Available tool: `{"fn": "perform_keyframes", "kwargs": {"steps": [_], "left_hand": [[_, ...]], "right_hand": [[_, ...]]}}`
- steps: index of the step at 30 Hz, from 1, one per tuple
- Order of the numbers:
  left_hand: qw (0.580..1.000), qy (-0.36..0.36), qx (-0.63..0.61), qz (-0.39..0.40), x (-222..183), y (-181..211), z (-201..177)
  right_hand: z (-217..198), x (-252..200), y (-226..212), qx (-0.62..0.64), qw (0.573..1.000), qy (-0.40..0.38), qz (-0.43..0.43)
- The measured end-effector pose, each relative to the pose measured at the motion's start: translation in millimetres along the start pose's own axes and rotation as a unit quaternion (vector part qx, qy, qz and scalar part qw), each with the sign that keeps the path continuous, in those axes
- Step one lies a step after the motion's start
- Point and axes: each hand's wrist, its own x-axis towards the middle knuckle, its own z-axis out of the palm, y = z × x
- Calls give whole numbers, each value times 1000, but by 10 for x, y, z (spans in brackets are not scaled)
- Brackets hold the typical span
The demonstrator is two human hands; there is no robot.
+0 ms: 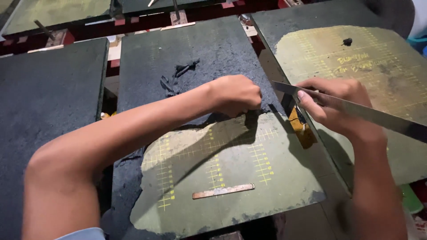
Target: Scraping dried ink or adhesive residue off a screen printing platen using a metal ruler as a scraper.
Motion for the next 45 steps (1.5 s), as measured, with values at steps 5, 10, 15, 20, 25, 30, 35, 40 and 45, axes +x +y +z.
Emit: {"fn": "perform_keyframes", "kwargs": {"steps": [5, 10, 15, 20, 25, 30, 35, 40, 45], "left_hand": [[996, -12, 78, 35, 23, -9, 50], [970, -5, 234, 72, -5, 24, 83], [991, 3, 132, 32, 7, 25, 172], [995, -1, 97, 40, 42, -18, 141], [997, 9, 75, 1, 74, 3, 157], [996, 34, 8, -85, 95, 9, 237], [969, -40, -140, -197, -97, -165, -50], [961, 16, -198, -192, -202, -179, 82], [964, 192, -2, -181, -223, 115, 359]], "right_hand": [[-21, 19, -33, -10, 1000, -14, 0], [-65, 44, -95, 2, 999, -12, -36], [-139, -9, -177, 65, 996, -36, -47], [-120, -34, -322, 115, 989, -64, -65], [33, -70, -374, 42, 984, -84, -153], [126, -104, -645, -31, 977, -94, -189], [387, -211, -710, -65, 975, -118, -179], [513, -294, -648, -74, 972, -142, -173], [675, -300, -638, -15, 995, -13, -94]]}}
